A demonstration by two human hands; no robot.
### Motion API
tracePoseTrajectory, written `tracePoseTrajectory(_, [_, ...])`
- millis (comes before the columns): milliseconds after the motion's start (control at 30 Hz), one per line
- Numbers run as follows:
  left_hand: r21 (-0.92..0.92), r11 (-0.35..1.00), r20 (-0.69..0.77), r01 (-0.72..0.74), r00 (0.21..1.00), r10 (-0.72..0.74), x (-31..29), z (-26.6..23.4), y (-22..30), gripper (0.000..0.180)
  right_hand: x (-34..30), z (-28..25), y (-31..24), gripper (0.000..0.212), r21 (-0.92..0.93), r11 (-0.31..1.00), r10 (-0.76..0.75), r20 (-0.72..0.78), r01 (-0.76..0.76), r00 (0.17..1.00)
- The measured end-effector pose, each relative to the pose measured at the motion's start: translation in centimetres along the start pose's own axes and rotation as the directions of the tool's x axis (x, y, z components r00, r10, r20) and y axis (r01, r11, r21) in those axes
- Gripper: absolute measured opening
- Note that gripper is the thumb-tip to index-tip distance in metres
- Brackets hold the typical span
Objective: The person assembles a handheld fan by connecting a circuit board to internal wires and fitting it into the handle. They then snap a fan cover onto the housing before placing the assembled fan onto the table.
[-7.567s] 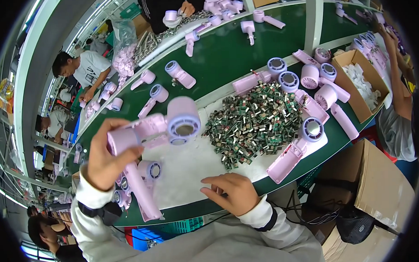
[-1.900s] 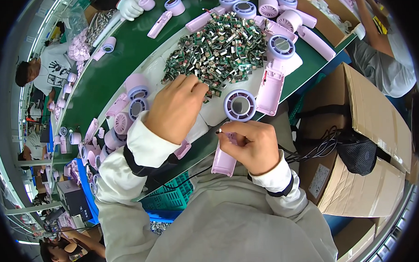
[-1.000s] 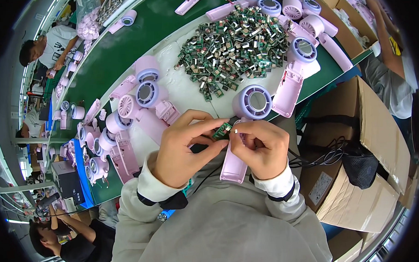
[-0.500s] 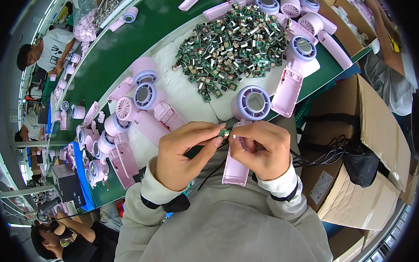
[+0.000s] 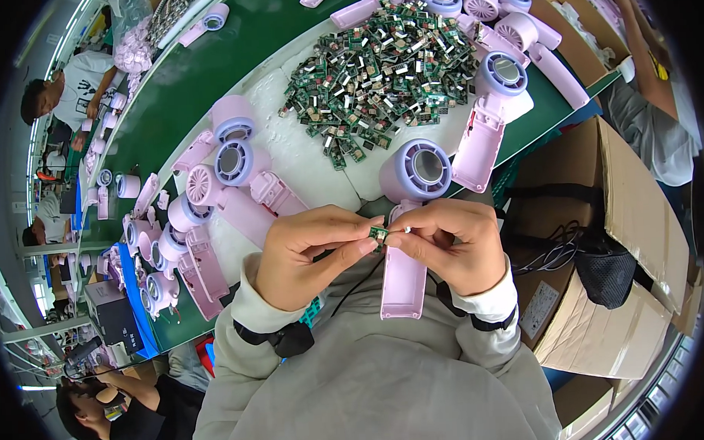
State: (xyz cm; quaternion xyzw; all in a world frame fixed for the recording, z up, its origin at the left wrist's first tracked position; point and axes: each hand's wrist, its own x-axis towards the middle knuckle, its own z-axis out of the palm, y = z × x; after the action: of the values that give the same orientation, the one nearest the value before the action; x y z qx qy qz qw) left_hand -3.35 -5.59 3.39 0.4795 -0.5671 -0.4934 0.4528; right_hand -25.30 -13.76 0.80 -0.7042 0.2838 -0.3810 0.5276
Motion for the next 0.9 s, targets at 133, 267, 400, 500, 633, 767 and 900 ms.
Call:
tracePoseTrajectory(133, [0.036, 0.999, -0.062, -0.005, 0.998, 0.008, -0.3, 0.7, 0.0, 0.027, -0.2, 0.2, -0.1, 0.015, -0.009, 1.000, 0.003, -0.017, -0.003, 1.000])
tracePoseTrajectory(267, [0.021, 0.999, -0.189, -0.027, 0.981, 0.030, -0.4, 1.5, 0.2, 0.028, -0.4, 1.5, -0.6, 0.017, 0.021, 1.000, 0.016, -0.099, -0.014, 0.995])
tracePoseTrajectory(400, [-0.020, 0.999, -0.259, -0.025, 0.966, 0.019, -0.9, 2.1, -0.1, 0.029, -0.3, 1.6, -0.6, 0.019, -0.033, 0.992, -0.124, -0.153, 0.120, 0.980])
tracePoseTrajectory(500, [-0.038, 0.999, -0.288, -0.022, 0.958, 0.010, -1.1, 2.7, -0.3, 0.029, -0.1, 1.2, -0.7, 0.021, -0.156, 0.957, -0.261, -0.088, 0.246, 0.961])
tracePoseTrajectory(633, [-0.019, 0.999, -0.323, -0.027, 0.946, 0.019, -1.2, 2.9, -0.3, 0.027, -0.5, 1.2, -1.4, 0.023, -0.107, 0.984, -0.152, -0.088, 0.142, 0.984])
tracePoseTrajectory(767, [0.077, 0.997, -0.317, -0.013, 0.948, 0.037, -1.1, 3.2, 0.1, 0.027, -0.8, 0.7, -1.6, 0.023, -0.021, 1.000, 0.001, -0.061, -0.002, 0.998])
tracePoseTrajectory(900, [0.241, 0.971, -0.299, -0.008, 0.951, 0.082, -1.4, 3.4, 0.7, 0.029, -1.1, 1.0, -1.7, 0.024, -0.222, 0.975, -0.076, -0.195, 0.032, 0.978])
